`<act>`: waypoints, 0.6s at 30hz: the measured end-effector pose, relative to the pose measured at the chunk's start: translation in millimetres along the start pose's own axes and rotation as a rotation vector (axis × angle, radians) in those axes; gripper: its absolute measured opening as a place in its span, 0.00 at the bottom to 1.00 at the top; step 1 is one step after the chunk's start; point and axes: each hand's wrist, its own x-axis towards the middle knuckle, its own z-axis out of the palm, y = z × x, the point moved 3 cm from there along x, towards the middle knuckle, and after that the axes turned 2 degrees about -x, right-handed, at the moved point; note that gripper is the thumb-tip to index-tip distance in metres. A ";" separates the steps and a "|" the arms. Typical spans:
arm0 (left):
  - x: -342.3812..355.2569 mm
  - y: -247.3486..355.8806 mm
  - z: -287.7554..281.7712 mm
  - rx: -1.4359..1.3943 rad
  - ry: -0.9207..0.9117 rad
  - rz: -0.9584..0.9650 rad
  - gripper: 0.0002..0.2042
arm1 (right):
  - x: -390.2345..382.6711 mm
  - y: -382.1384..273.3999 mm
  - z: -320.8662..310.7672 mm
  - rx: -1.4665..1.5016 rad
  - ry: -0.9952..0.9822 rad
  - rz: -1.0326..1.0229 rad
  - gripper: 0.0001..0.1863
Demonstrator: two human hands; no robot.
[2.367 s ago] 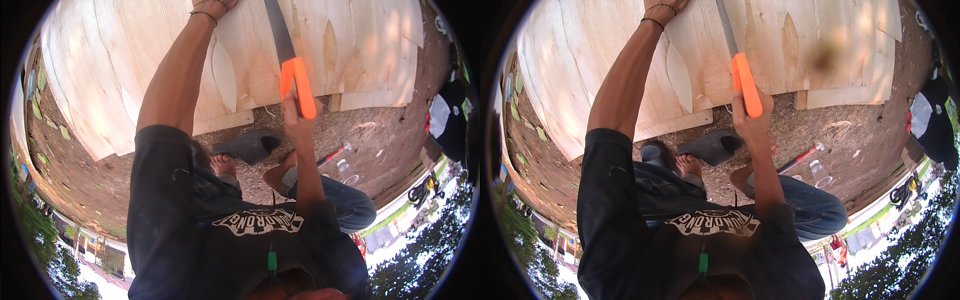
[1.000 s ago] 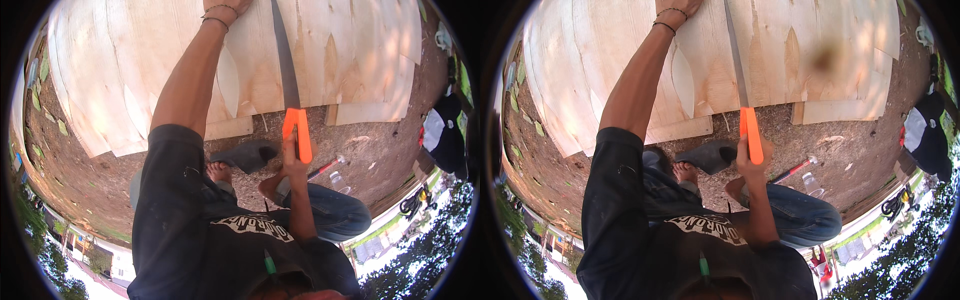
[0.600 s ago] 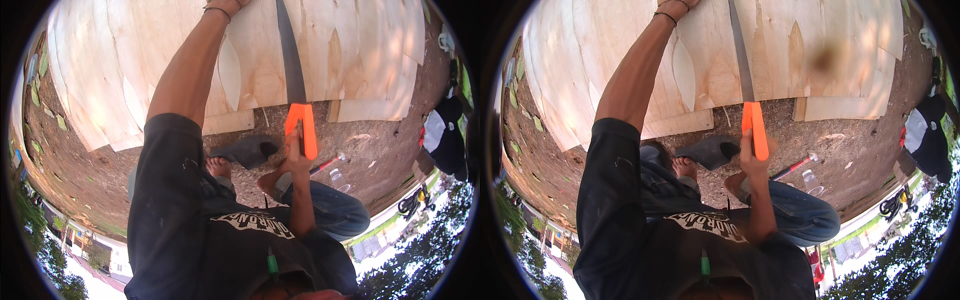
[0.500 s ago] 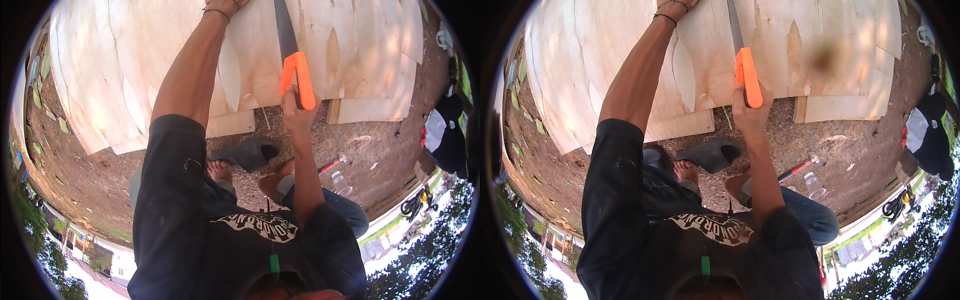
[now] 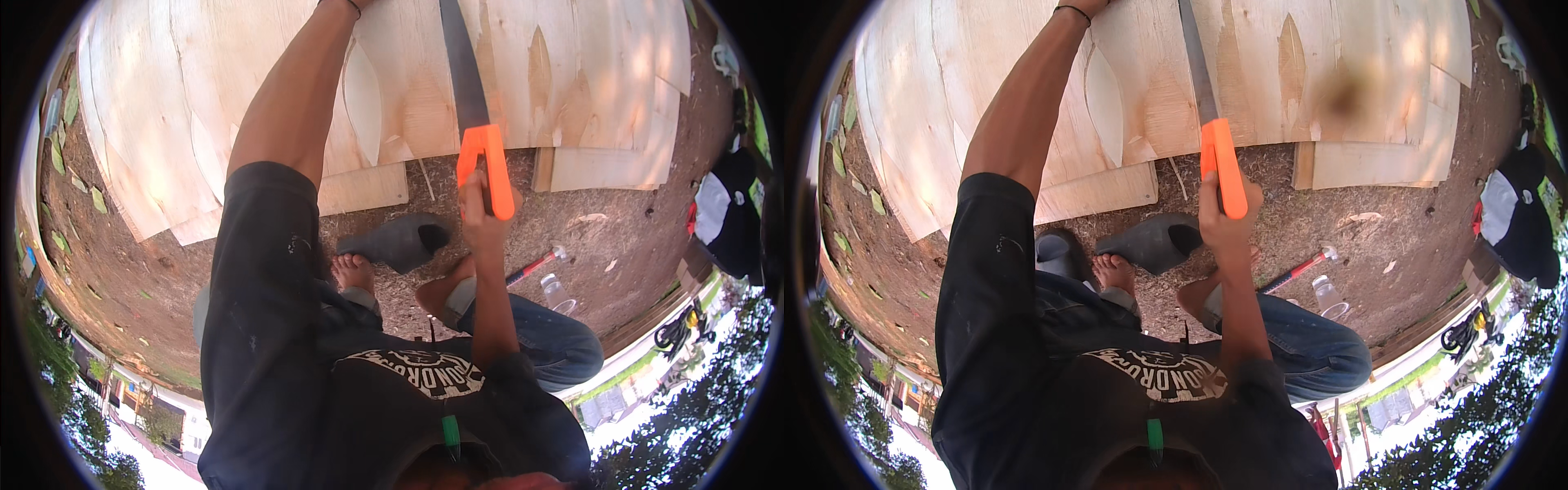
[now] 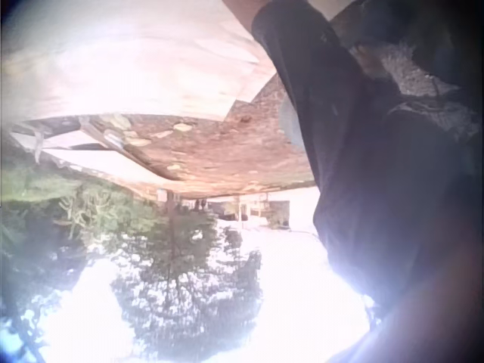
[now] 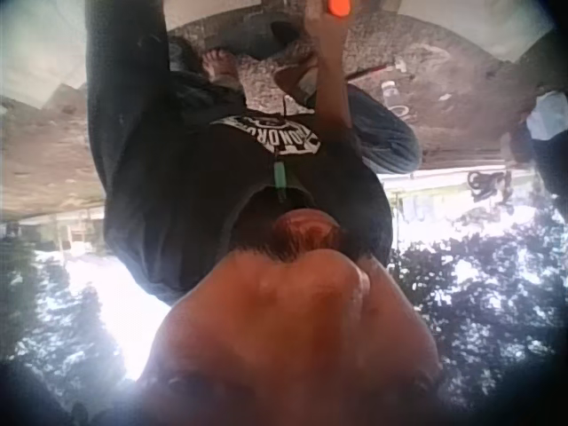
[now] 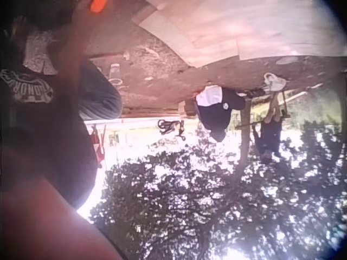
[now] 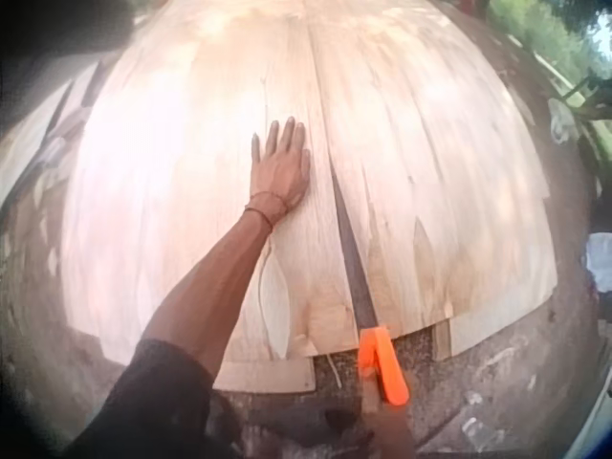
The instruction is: The person sits on a large plywood sheet and uses a hand saw to cut it into smaller pieces. They reposition the cut pieces and continue sawing along marked lines, then stand on the plywood to make additional cuts.
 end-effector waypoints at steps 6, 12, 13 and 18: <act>2.9 3.8 -7.3 0.009 0.013 -0.029 0.27 | -13.6 3.0 -2.2 0.004 0.029 -0.061 0.06; -51.6 2.6 -19.8 -0.017 -0.061 -0.067 0.29 | -10.4 -13.5 2.4 -0.021 0.031 -0.039 0.06; -70.9 2.0 -27.5 0.005 -0.043 -0.073 0.30 | -52.2 -5.6 -16.2 -0.055 0.044 -0.080 0.05; -76.5 5.4 -35.6 0.056 -0.062 -0.062 0.32 | -15.1 -19.8 -1.4 -0.038 0.025 -0.082 0.03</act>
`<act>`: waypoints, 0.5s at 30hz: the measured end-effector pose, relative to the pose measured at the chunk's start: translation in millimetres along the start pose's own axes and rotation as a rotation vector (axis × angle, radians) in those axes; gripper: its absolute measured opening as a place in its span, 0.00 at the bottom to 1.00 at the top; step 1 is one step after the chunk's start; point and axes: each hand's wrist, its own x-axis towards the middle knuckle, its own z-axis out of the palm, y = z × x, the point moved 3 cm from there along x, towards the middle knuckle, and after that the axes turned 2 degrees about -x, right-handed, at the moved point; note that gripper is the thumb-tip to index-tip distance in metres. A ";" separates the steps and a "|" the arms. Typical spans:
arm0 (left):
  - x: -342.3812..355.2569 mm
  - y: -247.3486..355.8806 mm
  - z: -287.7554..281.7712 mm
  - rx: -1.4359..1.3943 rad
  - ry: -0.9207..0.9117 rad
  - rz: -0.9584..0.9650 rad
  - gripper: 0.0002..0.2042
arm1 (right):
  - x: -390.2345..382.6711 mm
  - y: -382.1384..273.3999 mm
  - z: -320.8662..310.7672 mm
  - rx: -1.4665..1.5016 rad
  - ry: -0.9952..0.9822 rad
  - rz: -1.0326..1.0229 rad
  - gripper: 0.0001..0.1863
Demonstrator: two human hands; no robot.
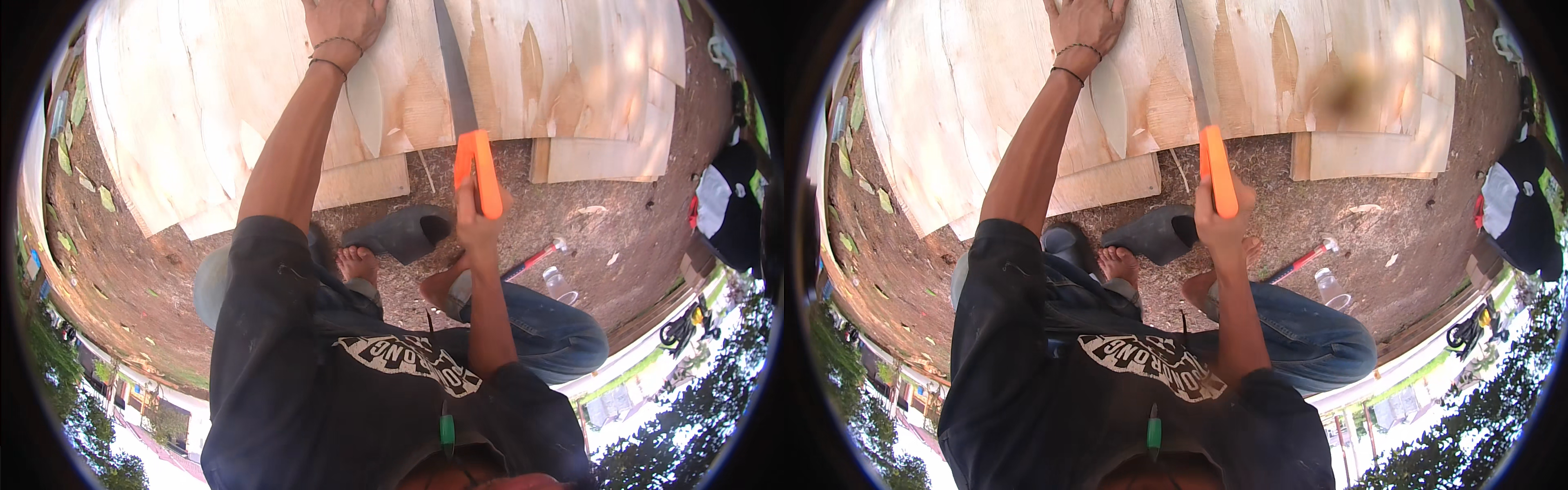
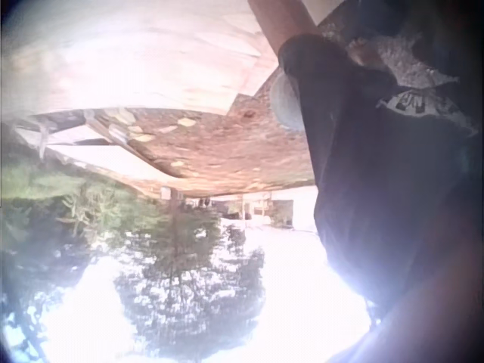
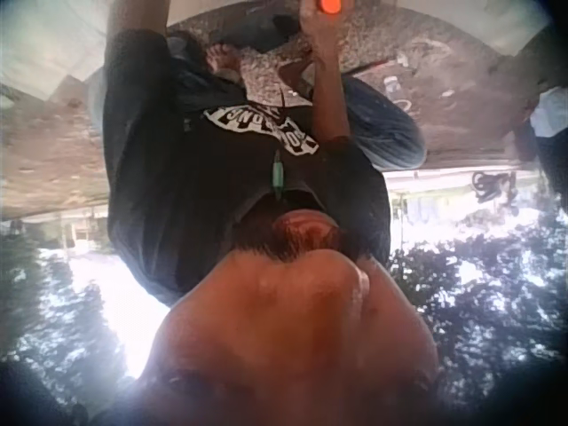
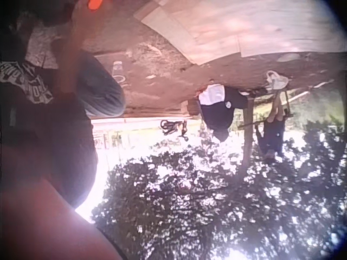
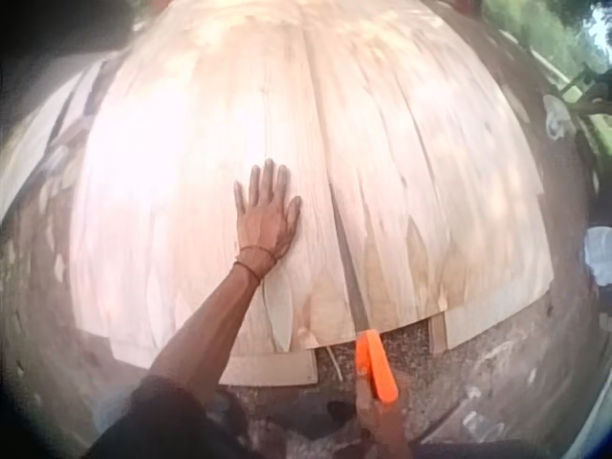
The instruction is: The person sits on a large plywood sheet and uses a hand saw to cut it into smaller pieces. They reposition the cut pieces and continue sawing along marked lines, then stand on the plywood to make additional cuts.
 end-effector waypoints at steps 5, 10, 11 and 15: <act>17.3 -3.0 1.1 -0.038 0.039 0.011 0.32 | 41.3 10.9 13.6 0.178 -0.007 0.185 0.05; 13.8 -7.4 -0.6 0.012 0.016 -0.015 0.32 | -42.2 14.1 -23.6 -0.025 -0.001 -0.054 0.05; 13.3 -6.7 0.5 0.019 0.013 -0.004 0.32 | -14.1 10.3 -10.0 -0.022 -0.009 -0.015 0.09; 26.9 -1.9 8.1 -0.043 0.029 0.028 0.32 | 68.2 7.4 29.8 0.082 -0.007 0.045 0.07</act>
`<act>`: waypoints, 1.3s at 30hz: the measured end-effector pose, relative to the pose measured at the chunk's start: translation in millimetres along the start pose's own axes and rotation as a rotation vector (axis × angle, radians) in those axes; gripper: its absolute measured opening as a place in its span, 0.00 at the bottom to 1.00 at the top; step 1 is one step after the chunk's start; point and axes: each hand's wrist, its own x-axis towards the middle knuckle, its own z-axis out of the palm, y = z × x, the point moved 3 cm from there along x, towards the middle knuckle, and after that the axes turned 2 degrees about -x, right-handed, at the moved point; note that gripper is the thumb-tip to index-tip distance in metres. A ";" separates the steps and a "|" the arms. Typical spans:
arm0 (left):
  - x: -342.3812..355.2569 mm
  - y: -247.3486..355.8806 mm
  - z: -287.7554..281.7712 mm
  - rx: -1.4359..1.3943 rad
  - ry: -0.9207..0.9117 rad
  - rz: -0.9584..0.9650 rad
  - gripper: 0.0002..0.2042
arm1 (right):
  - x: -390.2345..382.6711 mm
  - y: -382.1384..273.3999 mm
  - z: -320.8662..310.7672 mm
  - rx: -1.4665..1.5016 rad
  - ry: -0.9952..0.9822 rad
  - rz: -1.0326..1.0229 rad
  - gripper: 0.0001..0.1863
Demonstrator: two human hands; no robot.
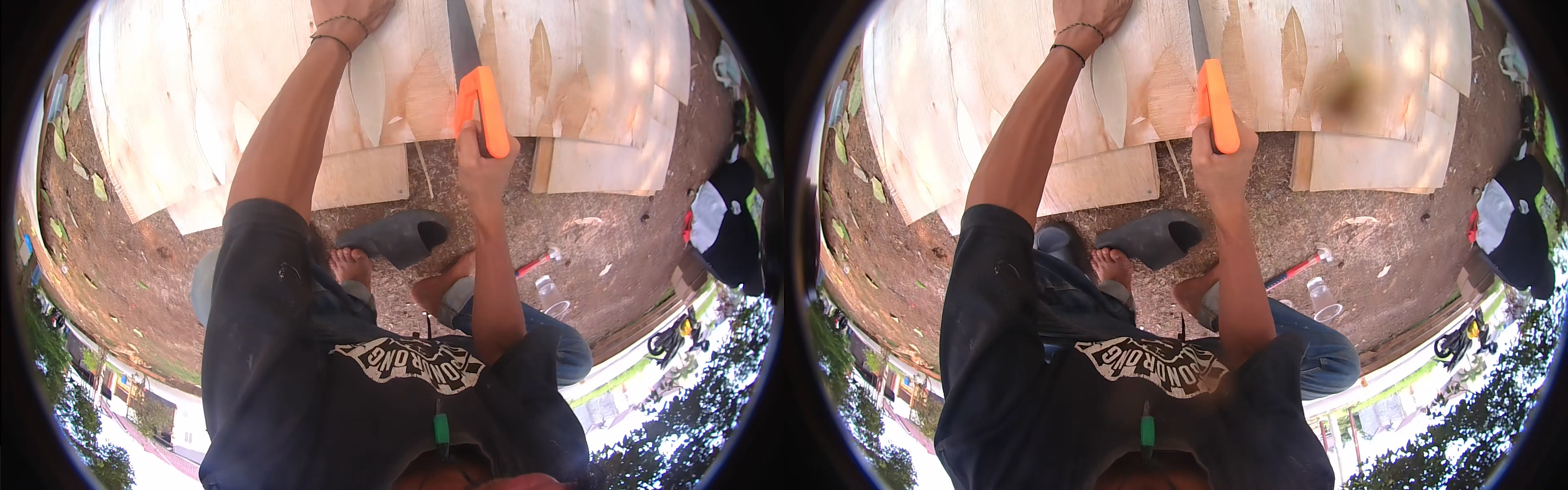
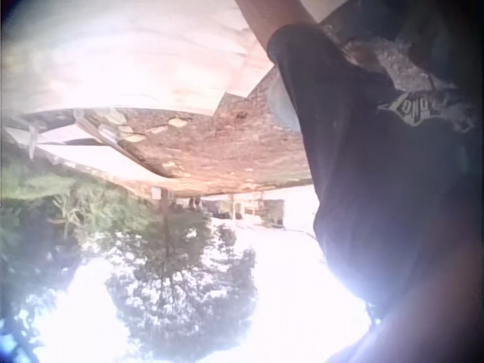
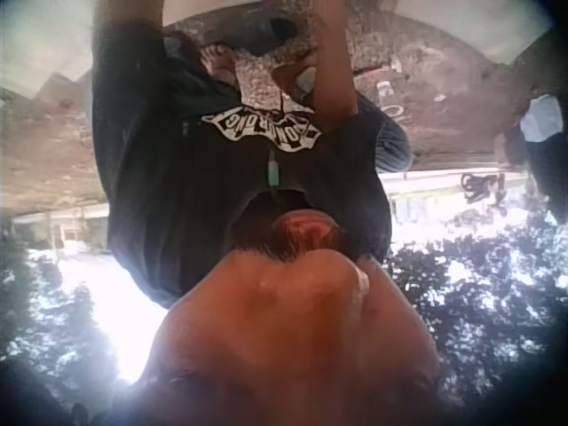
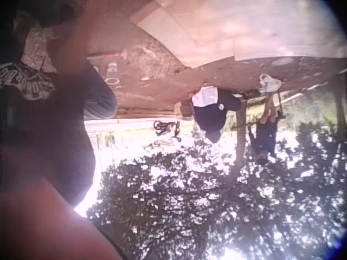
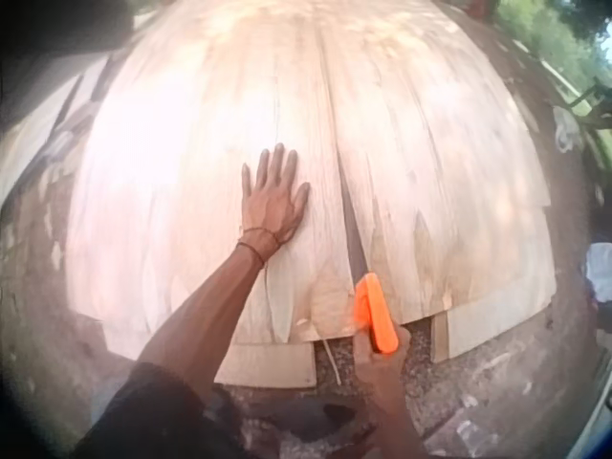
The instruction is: The person sits on a large plywood sheet and uses a hand saw to cut it into smaller pieces. They reposition the cut pieces and continue sawing along marked lines, then stand on the plywood to make additional cuts.
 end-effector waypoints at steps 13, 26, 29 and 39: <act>1.5 -13.7 -4.3 0.008 0.023 -0.015 0.32 | -26.4 -2.8 -22.6 0.060 -0.050 0.111 0.09; 6.3 -17.7 -1.7 0.037 0.020 -0.014 0.33 | -102.3 21.8 -53.7 -0.185 -0.052 -0.032 0.09; 7.5 -18.1 -4.6 0.056 0.035 -0.025 0.33 | -143.8 6.1 -70.1 -0.222 0.024 -0.106 0.09; 12.5 -18.3 -2.5 0.017 0.049 -0.010 0.32 | -138.9 24.4 -67.3 -0.210 0.014 -0.185 0.08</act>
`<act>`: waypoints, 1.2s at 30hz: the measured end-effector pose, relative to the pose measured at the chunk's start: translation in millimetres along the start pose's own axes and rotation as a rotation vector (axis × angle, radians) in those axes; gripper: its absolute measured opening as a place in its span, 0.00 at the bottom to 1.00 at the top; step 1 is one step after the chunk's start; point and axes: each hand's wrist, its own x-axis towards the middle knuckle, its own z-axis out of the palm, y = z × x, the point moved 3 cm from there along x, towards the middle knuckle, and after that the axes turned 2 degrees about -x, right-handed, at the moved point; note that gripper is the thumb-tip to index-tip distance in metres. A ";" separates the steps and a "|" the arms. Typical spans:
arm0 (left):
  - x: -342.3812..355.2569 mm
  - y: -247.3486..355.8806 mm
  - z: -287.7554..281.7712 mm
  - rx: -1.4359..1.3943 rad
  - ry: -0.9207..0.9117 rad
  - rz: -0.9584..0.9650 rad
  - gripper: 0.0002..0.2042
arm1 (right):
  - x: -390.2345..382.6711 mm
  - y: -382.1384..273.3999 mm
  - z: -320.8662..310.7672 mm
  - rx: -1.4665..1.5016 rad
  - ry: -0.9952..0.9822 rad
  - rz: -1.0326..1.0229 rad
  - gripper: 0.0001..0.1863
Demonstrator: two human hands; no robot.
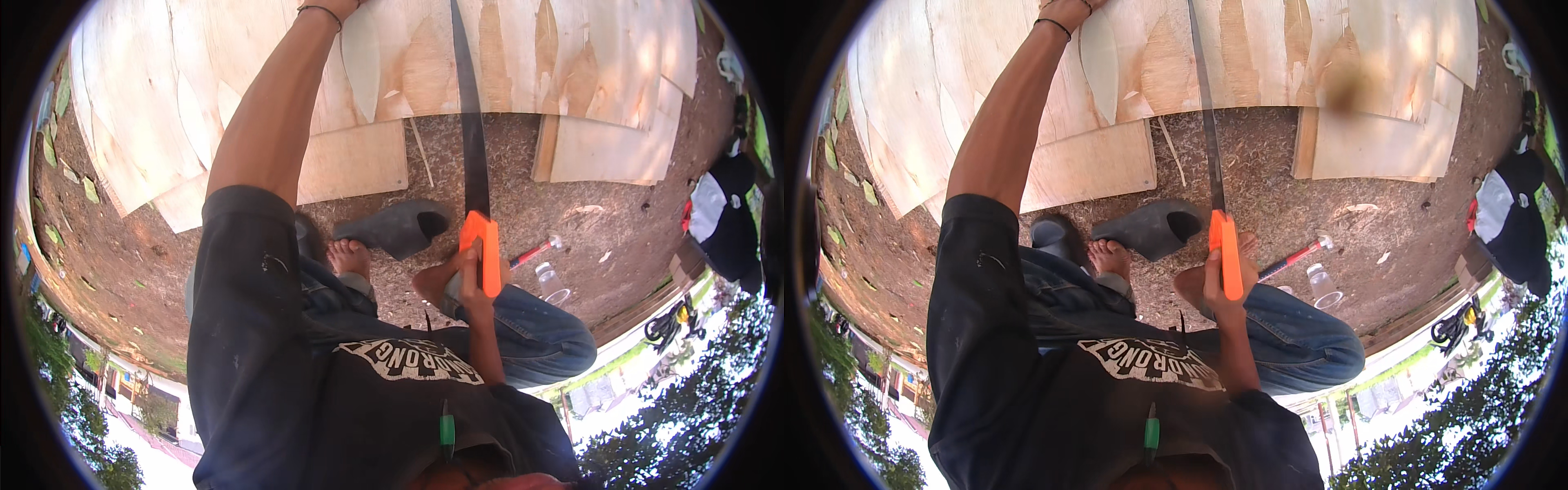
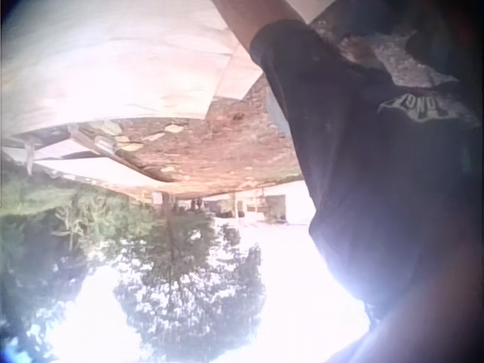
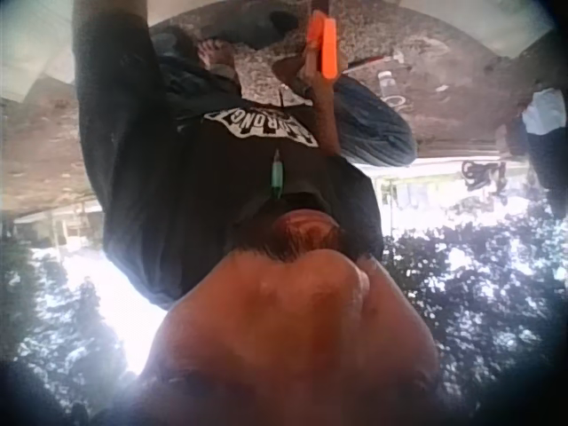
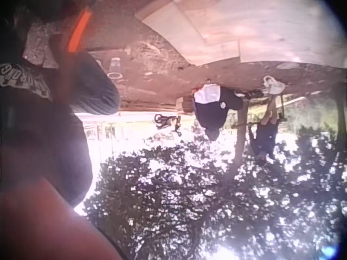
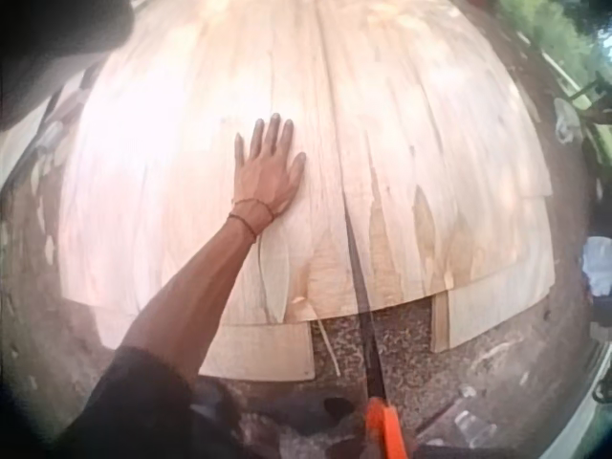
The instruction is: The person sits on a large plywood sheet and uses a hand saw to cut it into smaller pieces. They reposition the cut pieces and continue sawing along marked lines, then stand on the plywood to make additional cuts.
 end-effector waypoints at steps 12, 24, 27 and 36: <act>5.5 1.8 2.3 0.004 -0.019 -0.001 0.32 | -16.2 -11.9 -12.1 -0.059 -0.094 0.068 0.08; 16.4 0.6 7.5 0.063 -0.039 -0.012 0.32 | -13.9 -8.6 -10.1 -0.063 0.019 0.048 0.10; 18.6 3.3 11.6 0.053 -0.027 0.001 0.32 | 55.9 20.2 27.5 0.093 -0.043 0.181 0.10; 23.6 -2.6 12.9 0.045 -0.046 -0.010 0.33 | -28.3 2.4 -10.8 0.056 0.016 0.164 0.08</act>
